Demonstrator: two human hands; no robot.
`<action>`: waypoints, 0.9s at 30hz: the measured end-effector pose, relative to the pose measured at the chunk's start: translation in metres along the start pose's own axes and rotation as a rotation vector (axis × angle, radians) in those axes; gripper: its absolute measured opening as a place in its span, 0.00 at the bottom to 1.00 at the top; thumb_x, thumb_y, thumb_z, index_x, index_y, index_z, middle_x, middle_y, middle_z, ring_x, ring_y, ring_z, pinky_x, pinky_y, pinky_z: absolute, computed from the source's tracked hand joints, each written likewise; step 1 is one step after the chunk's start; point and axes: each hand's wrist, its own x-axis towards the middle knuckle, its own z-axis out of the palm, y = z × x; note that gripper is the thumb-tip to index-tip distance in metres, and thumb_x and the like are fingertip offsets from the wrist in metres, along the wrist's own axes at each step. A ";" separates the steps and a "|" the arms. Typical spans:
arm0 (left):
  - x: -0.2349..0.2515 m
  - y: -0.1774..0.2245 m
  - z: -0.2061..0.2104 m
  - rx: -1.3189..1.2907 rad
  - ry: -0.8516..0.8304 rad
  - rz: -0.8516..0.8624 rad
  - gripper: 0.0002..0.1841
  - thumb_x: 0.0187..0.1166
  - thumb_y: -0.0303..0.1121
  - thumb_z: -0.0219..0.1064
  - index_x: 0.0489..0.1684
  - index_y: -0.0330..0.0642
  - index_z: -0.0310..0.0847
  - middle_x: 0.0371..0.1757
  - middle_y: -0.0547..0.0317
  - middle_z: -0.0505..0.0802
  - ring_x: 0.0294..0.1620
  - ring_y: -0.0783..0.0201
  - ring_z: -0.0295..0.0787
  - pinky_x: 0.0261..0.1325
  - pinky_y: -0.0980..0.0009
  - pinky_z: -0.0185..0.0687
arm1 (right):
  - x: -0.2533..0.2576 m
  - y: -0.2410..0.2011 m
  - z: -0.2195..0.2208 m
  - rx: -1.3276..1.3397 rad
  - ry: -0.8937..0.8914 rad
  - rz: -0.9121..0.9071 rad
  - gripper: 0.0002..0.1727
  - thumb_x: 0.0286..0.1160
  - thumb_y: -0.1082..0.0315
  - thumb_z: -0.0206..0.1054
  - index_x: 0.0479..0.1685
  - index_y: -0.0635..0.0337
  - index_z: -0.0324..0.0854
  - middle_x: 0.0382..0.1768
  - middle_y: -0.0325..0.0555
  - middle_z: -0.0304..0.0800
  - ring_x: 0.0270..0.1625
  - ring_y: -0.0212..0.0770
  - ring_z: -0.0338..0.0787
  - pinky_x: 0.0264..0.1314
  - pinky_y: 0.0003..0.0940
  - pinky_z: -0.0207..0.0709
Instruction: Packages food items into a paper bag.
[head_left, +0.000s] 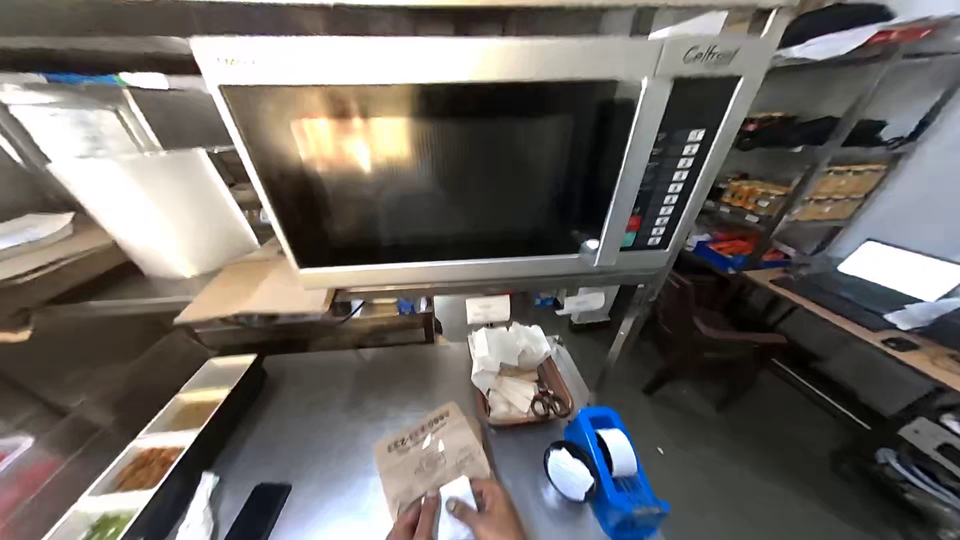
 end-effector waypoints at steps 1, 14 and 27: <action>-0.001 -0.007 -0.003 -0.017 -0.025 0.018 0.14 0.87 0.34 0.63 0.43 0.30 0.90 0.35 0.50 0.95 0.36 0.62 0.92 0.45 0.61 0.91 | -0.003 -0.001 -0.004 -0.007 -0.010 0.021 0.13 0.68 0.64 0.79 0.45 0.64 0.90 0.35 0.47 0.96 0.38 0.40 0.95 0.50 0.42 0.91; 0.007 0.039 -0.016 -0.054 -0.152 -0.111 0.16 0.86 0.41 0.66 0.43 0.36 0.93 0.36 0.50 0.96 0.32 0.61 0.92 0.37 0.63 0.91 | -0.036 -0.053 -0.032 0.041 -0.255 0.001 0.20 0.67 0.78 0.77 0.61 0.62 0.88 0.48 0.50 0.96 0.46 0.44 0.95 0.53 0.41 0.91; 0.014 0.042 -0.016 -0.106 -0.143 -0.124 0.17 0.86 0.40 0.66 0.41 0.33 0.92 0.35 0.48 0.96 0.33 0.60 0.93 0.39 0.61 0.92 | -0.039 -0.057 -0.036 0.009 -0.263 -0.020 0.29 0.64 0.80 0.78 0.70 0.58 0.85 0.50 0.49 0.95 0.47 0.44 0.95 0.53 0.41 0.91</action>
